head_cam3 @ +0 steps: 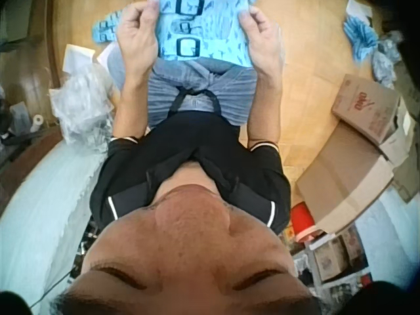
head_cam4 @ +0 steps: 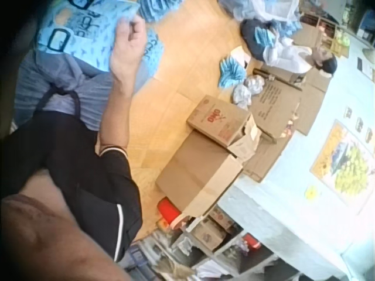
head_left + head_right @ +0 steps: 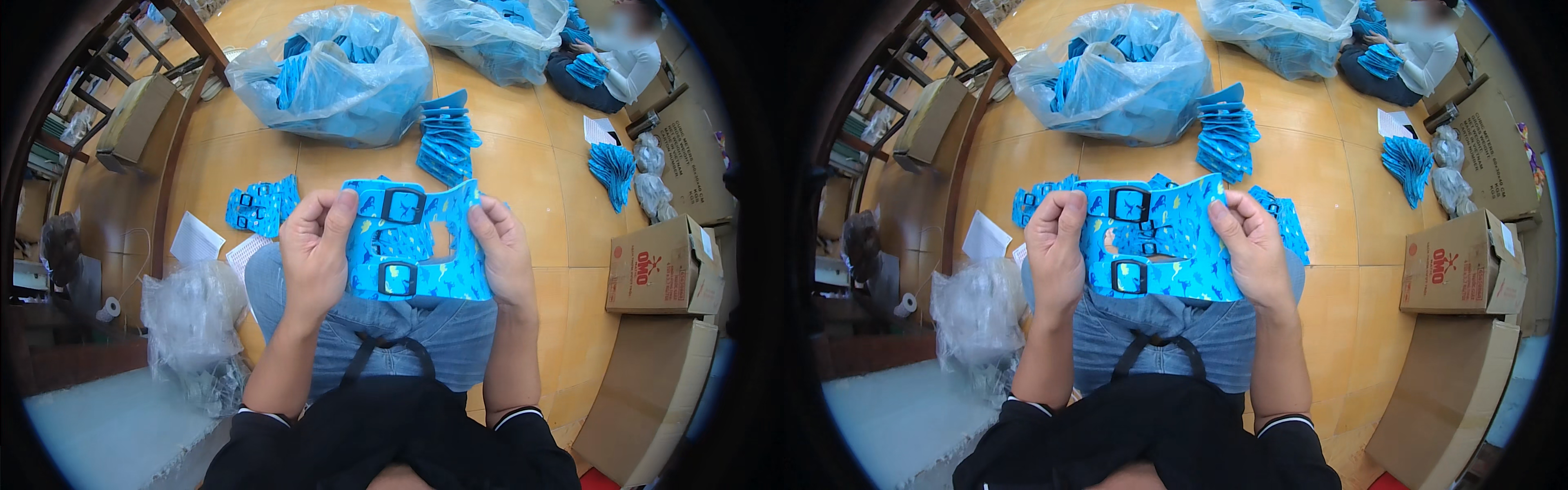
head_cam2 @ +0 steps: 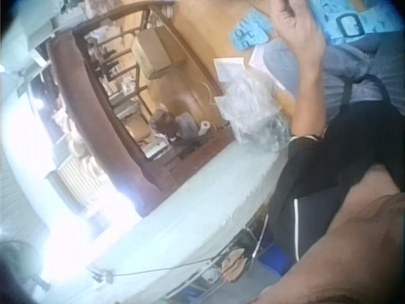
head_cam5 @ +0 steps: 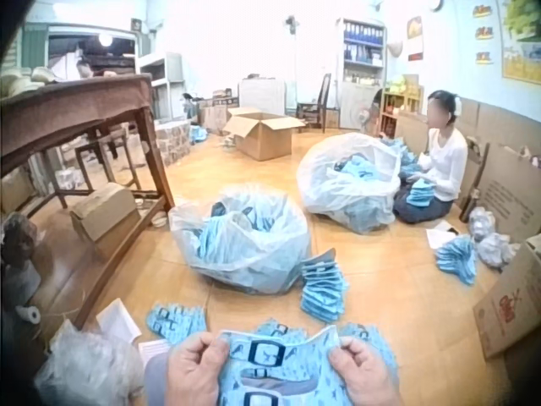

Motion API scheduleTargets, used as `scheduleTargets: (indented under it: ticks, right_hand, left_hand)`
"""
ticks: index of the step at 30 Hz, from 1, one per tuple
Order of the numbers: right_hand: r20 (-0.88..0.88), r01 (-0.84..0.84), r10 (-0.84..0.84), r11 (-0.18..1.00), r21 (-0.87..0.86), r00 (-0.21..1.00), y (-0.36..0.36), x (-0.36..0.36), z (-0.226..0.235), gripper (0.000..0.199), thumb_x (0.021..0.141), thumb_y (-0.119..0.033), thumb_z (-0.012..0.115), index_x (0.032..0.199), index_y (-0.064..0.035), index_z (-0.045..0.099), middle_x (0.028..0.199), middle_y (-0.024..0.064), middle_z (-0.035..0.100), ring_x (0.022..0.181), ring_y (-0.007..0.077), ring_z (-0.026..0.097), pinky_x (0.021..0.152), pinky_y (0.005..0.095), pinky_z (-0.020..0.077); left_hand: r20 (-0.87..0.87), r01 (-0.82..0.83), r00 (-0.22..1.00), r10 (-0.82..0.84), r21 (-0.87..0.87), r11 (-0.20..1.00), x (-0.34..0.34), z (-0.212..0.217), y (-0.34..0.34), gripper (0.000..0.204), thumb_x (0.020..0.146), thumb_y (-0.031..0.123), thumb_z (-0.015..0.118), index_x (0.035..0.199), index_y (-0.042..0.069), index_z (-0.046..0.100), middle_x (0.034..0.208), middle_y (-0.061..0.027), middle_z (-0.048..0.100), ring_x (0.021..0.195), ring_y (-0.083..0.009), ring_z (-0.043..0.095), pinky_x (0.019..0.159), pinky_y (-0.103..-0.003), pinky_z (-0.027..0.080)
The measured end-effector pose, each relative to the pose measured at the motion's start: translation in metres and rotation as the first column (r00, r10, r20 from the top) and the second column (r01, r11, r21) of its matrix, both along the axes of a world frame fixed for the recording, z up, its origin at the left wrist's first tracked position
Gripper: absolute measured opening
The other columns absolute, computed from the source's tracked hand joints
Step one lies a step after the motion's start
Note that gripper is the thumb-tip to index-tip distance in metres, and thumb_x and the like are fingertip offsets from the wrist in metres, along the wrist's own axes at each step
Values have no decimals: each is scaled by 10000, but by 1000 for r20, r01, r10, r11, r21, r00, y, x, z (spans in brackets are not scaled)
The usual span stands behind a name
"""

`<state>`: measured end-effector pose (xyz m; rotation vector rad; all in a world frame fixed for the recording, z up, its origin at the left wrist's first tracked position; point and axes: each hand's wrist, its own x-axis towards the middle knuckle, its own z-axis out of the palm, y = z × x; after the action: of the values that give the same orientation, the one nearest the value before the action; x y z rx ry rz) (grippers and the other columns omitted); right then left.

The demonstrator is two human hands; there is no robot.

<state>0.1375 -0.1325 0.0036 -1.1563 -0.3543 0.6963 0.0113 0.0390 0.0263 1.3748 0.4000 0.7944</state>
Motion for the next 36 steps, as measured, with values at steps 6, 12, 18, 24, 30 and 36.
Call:
scheduleTargets:
  ticks: [6,12,18,24,30,36]
  right_hand:
    - [108,129,-127,992,-9,986,-2,2,-3,172,965,-192,584,980,-22,608,811,-49,566,705,-5,456,610,162,366]
    - [329,244,-233,970,8,915,-9,-6,-2,136,951,-157,605,954,-21,605,719,-70,529,603,-18,400,517,165,289]
    - [362,257,-241,967,5,901,-12,-5,-4,125,943,-134,615,977,-14,609,723,-63,548,613,-18,417,518,165,294]
    - [321,204,-186,979,-24,929,-9,7,-13,138,932,-124,623,996,-2,612,776,-17,588,645,21,472,556,186,354]
    - [904,558,-99,812,-169,417,7,-17,-6,386,790,-185,754,1092,11,613,1031,151,614,877,245,588,757,340,482]
    - [890,363,-15,916,-170,455,28,-63,-7,457,738,-198,790,1116,10,638,1100,172,624,930,300,651,763,354,537]
  left_hand:
    - [19,51,999,-51,-1,999,-5,-3,1,224,976,209,570,863,21,617,754,57,552,677,-1,434,585,-175,355]
    - [41,111,994,-106,-136,984,-9,-14,5,227,978,209,565,879,14,626,767,49,573,682,-2,460,592,-172,382]
    - [76,194,981,-181,-239,951,-10,-17,6,220,973,217,572,905,16,631,797,39,597,684,-3,480,594,-170,401]
    - [39,200,980,-197,-285,938,-8,-23,7,219,989,225,538,888,41,600,811,38,591,730,-10,504,660,-185,424]
    - [-23,-100,995,99,-39,994,-3,-30,-2,202,993,217,532,903,43,579,780,53,552,705,-2,454,631,-172,375]
    - [56,-212,977,207,114,971,-1,-27,-18,170,987,183,543,923,27,570,799,39,556,716,0,440,632,-165,362]
